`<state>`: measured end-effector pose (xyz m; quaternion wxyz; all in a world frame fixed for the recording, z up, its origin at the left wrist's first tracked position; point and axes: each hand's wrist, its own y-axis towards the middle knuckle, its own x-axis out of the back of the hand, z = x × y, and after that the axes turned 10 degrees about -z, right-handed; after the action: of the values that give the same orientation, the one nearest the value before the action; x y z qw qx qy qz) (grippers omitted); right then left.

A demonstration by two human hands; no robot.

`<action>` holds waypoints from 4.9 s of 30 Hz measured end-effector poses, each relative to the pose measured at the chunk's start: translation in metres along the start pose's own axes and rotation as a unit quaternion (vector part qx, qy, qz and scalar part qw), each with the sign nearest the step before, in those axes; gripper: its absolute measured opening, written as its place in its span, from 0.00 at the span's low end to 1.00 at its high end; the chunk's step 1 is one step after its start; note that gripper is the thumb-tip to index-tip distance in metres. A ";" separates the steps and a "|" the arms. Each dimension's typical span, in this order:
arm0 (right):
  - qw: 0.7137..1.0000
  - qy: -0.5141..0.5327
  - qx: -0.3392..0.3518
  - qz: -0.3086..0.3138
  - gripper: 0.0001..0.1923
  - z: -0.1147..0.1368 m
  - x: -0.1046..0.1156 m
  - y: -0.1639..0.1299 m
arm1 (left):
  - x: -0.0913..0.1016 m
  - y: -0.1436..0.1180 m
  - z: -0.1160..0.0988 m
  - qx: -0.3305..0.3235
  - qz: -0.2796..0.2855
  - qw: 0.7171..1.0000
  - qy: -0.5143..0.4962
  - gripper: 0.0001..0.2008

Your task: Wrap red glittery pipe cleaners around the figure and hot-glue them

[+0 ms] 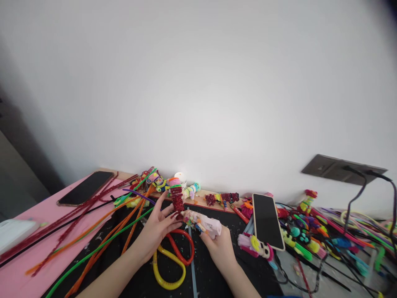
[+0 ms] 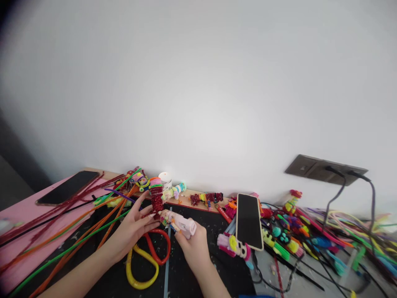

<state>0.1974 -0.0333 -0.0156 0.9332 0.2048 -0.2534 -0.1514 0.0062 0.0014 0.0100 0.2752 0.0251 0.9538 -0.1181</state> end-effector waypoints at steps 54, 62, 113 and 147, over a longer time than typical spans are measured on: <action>0.992 -0.118 0.016 -0.033 0.08 -0.004 0.006 0.002 | 0.007 0.008 0.005 -0.037 -0.018 0.999 -0.001 0.44; 0.958 -0.282 0.053 -0.006 0.23 -0.003 0.005 0.006 | 0.008 0.011 0.009 -0.067 -0.026 0.997 0.028 0.44; 0.996 -0.011 0.084 0.004 0.12 0.018 -0.006 -0.008 | -0.006 -0.015 0.006 0.119 0.194 0.973 -0.044 0.44; 0.993 0.035 0.107 0.028 0.13 0.022 -0.003 -0.005 | 0.001 -0.008 0.011 0.137 0.184 0.973 0.029 0.27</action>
<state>0.1821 -0.0434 -0.0019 0.9181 0.3013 -0.2411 -0.0905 0.0103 -0.0092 0.0019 0.2583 0.2407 0.9152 -0.1944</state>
